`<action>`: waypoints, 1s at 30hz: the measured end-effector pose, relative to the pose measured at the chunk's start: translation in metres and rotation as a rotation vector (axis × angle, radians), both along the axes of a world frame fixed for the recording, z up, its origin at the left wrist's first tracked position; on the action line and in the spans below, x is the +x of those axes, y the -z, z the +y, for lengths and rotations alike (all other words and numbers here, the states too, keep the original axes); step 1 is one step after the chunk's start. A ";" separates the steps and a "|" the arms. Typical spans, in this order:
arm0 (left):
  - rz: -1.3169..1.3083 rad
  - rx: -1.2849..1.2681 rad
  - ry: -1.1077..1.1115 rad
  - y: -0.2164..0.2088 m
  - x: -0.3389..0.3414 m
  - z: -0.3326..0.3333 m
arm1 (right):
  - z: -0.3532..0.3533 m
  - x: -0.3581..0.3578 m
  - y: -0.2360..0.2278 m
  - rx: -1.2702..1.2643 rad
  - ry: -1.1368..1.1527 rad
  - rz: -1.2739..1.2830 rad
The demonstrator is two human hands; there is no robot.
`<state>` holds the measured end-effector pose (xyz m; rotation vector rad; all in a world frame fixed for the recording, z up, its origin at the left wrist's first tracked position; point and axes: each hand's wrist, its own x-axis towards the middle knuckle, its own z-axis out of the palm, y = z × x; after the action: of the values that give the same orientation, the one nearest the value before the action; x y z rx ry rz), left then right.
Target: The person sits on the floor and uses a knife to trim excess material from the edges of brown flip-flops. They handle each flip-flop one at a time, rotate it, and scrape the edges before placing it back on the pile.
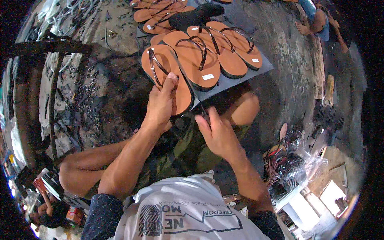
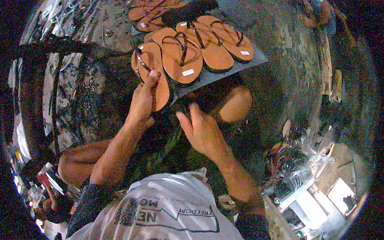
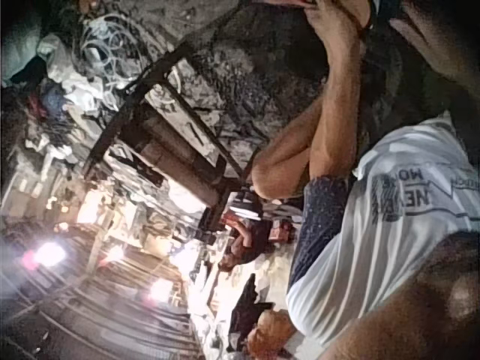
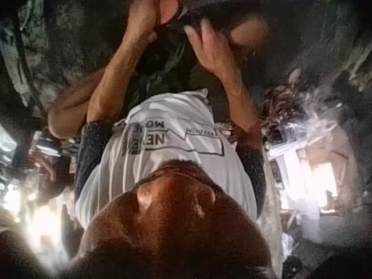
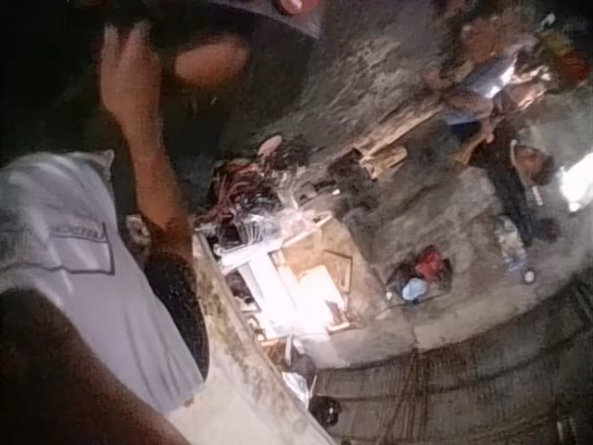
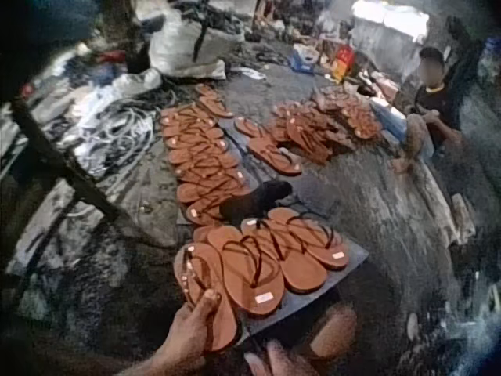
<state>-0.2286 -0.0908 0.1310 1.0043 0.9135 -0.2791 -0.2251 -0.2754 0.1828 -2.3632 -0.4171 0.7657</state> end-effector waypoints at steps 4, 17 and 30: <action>-0.171 -0.043 -0.154 -0.009 0.002 -0.011 | 0.009 0.021 0.052 -0.215 -0.348 -0.064; -0.089 -0.024 -0.041 0.003 -0.014 0.011 | 0.063 0.135 0.189 -0.215 -0.154 -0.269; -0.291 0.428 0.102 -0.061 -0.163 0.063 | 0.166 0.023 0.024 0.857 -0.017 0.576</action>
<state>-0.3915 -0.0273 0.1920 1.4472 0.6682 -0.0165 -0.2024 -0.1095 0.1585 -1.2833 -0.4020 0.9805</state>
